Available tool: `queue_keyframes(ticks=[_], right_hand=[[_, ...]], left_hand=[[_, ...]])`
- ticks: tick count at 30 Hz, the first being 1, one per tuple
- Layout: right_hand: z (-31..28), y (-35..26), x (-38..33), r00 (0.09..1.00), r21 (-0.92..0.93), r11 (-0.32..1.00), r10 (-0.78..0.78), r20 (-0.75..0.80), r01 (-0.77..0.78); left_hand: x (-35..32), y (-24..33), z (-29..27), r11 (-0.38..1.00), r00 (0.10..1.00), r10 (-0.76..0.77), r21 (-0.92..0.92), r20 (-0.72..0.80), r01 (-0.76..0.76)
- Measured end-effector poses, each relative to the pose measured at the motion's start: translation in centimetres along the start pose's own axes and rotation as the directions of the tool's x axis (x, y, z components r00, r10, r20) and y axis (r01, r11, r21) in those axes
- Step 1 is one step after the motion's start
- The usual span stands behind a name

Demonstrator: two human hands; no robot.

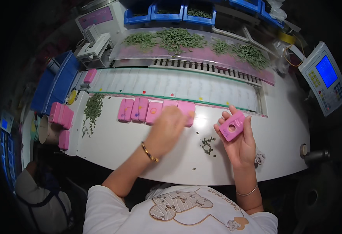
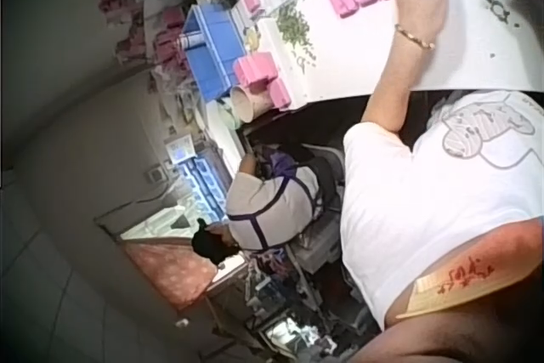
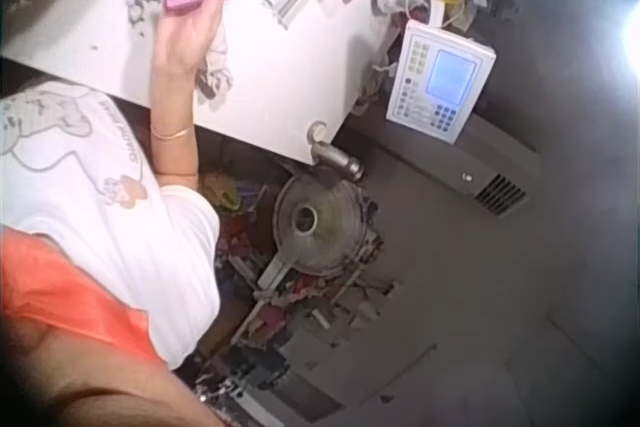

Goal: Assembling small plastic toy components using molds and decorative pieces at a production station.

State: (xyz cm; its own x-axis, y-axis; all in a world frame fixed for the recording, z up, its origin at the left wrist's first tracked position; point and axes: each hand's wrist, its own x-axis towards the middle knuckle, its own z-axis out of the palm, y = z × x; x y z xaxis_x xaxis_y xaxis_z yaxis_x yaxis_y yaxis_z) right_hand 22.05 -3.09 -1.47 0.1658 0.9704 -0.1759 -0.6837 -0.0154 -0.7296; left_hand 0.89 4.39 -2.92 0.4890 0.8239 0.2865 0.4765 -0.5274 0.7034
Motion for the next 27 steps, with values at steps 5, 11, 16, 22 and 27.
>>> queue_keyframes(ticks=[5, 11, 16, 22, 27], right_hand=[[0.1, 0.3, -0.4, 0.997, 0.035, 0.999, -0.034, 0.064, 0.032], [0.7, 1.0, -0.6, 0.982, -0.363, 0.916, -0.128, 0.142, 0.172], [1.6, 0.4, -0.9, 0.782, -0.724, 0.299, -0.272, 0.560, 0.622], [0.9, -0.5, -1.1, 0.875, -0.565, 0.684, -0.245, 0.419, 0.462], [1.4, 0.9, -1.0, 0.743, -0.626, 0.407, -0.451, 0.496, 0.665]], left_hand=[[0.0, -4.5, -2.1, 0.832, 0.967, -0.024, 0.532, -0.253, 0.160], [0.1, 0.8, -0.7, 0.969, 0.998, -0.004, -0.245, -0.068, -0.012], [-0.5, 3.3, 0.9, 0.688, 0.943, 0.075, -0.701, 0.325, 0.187], [-0.1, 3.2, 0.5, 0.487, 0.919, 0.092, -0.822, 0.385, 0.295], [0.3, 4.0, 2.4, -0.079, 0.968, -0.114, -0.973, 0.224, 0.216]])
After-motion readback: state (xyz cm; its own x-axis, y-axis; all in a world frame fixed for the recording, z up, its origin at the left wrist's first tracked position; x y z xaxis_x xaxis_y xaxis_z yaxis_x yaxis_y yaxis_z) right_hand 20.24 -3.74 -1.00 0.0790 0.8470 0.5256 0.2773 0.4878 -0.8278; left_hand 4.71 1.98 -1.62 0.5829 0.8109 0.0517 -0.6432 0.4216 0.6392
